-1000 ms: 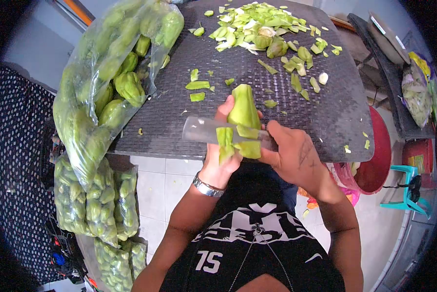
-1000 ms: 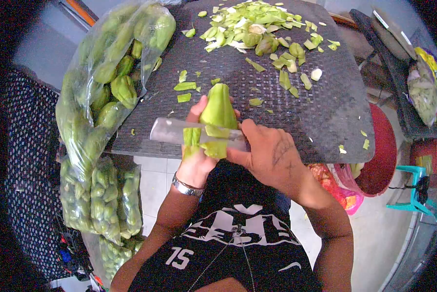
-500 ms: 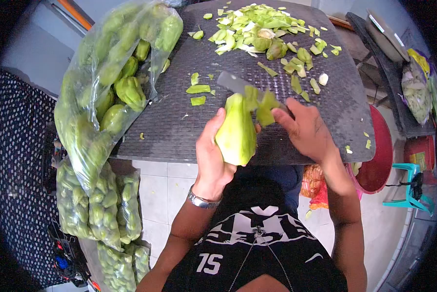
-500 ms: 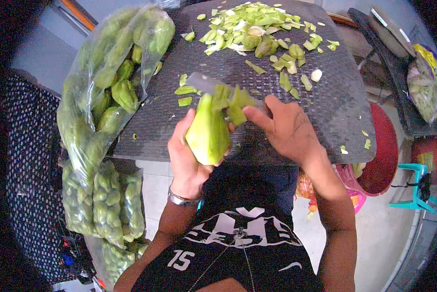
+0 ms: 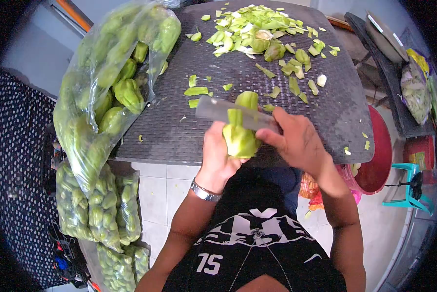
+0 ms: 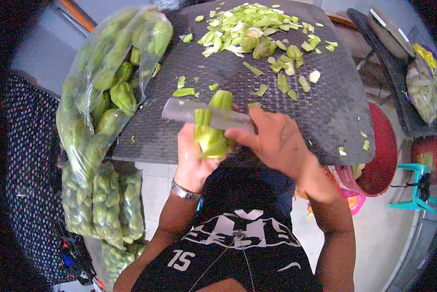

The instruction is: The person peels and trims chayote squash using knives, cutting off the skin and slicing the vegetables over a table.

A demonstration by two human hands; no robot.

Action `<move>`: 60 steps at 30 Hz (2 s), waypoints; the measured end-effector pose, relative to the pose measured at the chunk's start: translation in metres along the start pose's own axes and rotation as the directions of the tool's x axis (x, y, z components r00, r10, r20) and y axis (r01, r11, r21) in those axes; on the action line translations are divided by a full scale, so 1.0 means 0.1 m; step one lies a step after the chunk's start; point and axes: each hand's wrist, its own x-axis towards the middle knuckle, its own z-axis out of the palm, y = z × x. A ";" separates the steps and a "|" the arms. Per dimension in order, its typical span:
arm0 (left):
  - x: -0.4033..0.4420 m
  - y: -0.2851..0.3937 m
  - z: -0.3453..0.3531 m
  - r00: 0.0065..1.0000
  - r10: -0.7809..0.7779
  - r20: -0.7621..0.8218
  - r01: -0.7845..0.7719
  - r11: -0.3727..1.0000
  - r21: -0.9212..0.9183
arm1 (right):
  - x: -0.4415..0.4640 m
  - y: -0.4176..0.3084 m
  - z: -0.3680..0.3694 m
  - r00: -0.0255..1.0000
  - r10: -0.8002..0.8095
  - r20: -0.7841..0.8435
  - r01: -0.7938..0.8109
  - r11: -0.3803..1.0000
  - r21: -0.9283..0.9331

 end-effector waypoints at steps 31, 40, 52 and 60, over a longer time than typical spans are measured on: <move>0.10 -0.01 0.02 0.990 -0.007 -0.141 -0.001 0.999 -0.054 | -0.03 0.08 -0.14 0.999 -0.040 0.027 0.042 0.997 -0.072; 0.17 0.02 0.08 0.990 0.027 -0.138 -0.035 0.998 -0.059 | -0.15 -0.13 0.03 0.994 -0.110 0.020 0.111 0.987 -0.118; 0.00 0.05 0.23 0.978 0.005 -0.208 0.000 1.000 0.023 | 0.10 0.33 -0.16 0.999 0.038 -0.010 -0.039 0.993 -0.115; 0.09 0.00 -0.01 0.996 -0.024 -0.083 0.014 0.992 -0.127 | -0.02 -0.10 0.00 0.999 -0.047 0.010 0.047 0.998 0.043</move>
